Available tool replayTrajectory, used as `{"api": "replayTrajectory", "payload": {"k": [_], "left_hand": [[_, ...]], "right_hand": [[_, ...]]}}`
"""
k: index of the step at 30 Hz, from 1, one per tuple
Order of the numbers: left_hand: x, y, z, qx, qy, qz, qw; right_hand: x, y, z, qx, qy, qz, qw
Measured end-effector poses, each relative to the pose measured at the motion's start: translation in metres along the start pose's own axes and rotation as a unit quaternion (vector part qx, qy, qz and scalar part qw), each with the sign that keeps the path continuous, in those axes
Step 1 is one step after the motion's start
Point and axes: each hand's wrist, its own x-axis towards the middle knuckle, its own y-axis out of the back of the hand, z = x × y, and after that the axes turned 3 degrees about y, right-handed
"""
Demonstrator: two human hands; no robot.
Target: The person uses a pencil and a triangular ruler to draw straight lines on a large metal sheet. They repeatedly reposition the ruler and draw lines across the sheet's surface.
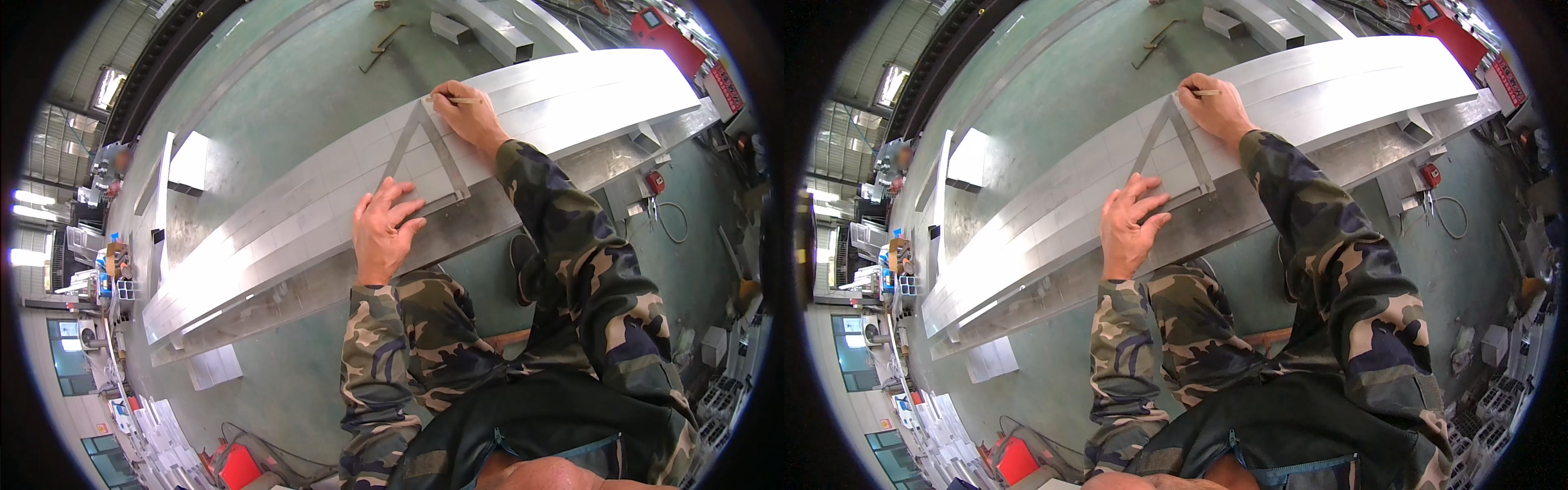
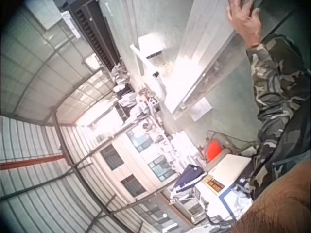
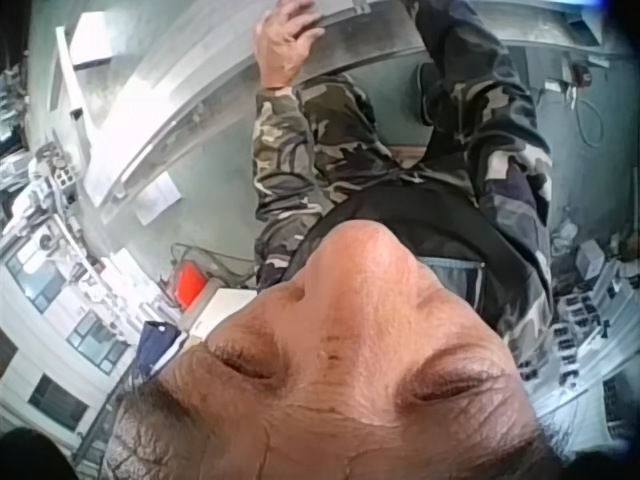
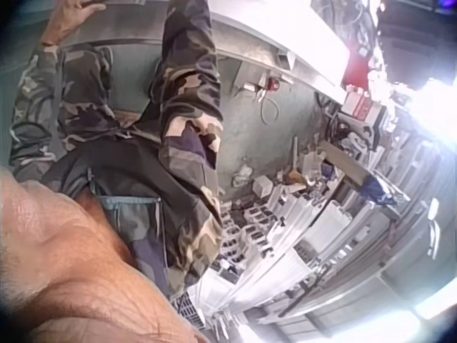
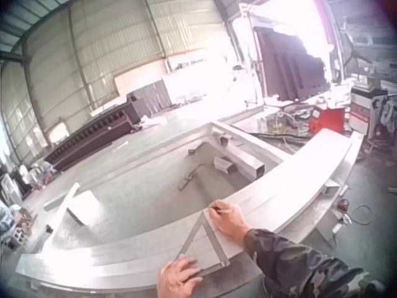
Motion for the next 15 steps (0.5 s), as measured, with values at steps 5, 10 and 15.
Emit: {"api": "replayTrajectory", "payload": {"k": [5,10,15], "left_hand": [[-0.001,0.0,-0.002,0.008,0.0,-0.001,1.0],[0.001,0.0,-0.001,0.016,-0.004,0.0,1.0],[0.003,-0.013,-0.006,0.003,-0.003,0.0,1.0]], "right_hand": [[-0.001,0.001,-0.003,0.009,-0.005,-0.01,1.0],[-0.006,0.01,-0.002,0.002,-0.01,-0.029,1.0],[-0.029,0.033,-0.011,-0.005,-0.021,-0.051,0.998]]}}
